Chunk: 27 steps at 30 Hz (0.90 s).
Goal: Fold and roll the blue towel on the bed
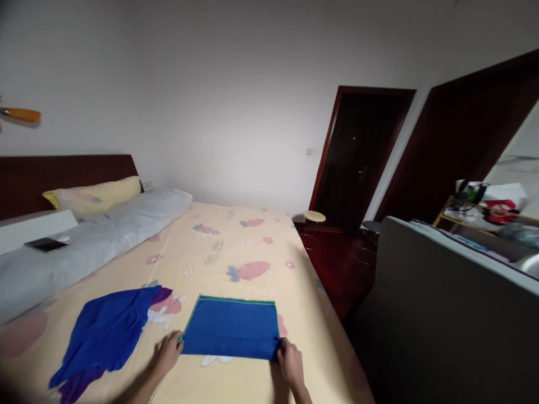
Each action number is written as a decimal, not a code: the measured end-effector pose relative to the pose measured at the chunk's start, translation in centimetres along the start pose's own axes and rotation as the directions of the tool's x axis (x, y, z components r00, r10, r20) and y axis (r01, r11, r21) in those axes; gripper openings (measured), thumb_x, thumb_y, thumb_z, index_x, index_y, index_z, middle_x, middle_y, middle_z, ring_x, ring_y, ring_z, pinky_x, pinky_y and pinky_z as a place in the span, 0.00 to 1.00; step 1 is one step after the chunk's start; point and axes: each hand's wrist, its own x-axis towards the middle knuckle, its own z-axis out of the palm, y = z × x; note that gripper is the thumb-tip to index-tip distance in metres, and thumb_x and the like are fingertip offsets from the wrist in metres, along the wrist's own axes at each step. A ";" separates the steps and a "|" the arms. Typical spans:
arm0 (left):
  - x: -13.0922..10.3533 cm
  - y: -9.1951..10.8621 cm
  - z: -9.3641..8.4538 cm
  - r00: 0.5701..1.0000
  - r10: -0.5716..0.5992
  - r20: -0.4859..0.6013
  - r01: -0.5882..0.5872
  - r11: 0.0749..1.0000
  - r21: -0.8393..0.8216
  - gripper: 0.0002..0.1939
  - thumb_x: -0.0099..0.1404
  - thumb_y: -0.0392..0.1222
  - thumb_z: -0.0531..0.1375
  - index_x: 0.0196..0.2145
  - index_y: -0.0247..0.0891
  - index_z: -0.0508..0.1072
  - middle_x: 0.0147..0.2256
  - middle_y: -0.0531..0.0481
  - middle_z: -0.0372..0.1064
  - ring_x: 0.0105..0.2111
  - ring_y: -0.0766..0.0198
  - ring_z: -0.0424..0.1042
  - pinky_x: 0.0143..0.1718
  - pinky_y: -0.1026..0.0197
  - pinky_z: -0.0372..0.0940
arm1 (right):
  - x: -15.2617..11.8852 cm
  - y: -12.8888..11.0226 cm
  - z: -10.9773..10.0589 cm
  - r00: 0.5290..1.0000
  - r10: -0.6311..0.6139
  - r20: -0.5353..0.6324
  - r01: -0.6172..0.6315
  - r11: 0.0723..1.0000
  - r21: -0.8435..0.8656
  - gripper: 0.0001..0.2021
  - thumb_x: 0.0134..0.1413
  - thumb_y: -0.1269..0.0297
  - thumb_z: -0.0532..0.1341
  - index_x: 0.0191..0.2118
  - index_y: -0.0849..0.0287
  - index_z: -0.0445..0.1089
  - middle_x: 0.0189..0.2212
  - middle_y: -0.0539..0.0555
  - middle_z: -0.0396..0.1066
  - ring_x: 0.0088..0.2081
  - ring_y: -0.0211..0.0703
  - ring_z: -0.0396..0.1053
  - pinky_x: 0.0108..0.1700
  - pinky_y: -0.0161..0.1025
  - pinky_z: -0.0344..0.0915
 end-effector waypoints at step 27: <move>-3.3 1.5 1.9 0.960 0.279 0.020 -0.279 0.955 0.101 0.34 0.58 0.26 0.45 0.59 0.49 0.65 0.60 0.51 0.64 0.61 0.58 0.58 0.60 0.43 0.48 | -2.7 -1.0 1.3 0.981 -0.192 0.039 0.196 0.969 -0.150 0.20 0.56 0.70 0.49 0.52 0.51 0.67 0.51 0.55 0.71 0.50 0.50 0.65 0.53 0.50 0.54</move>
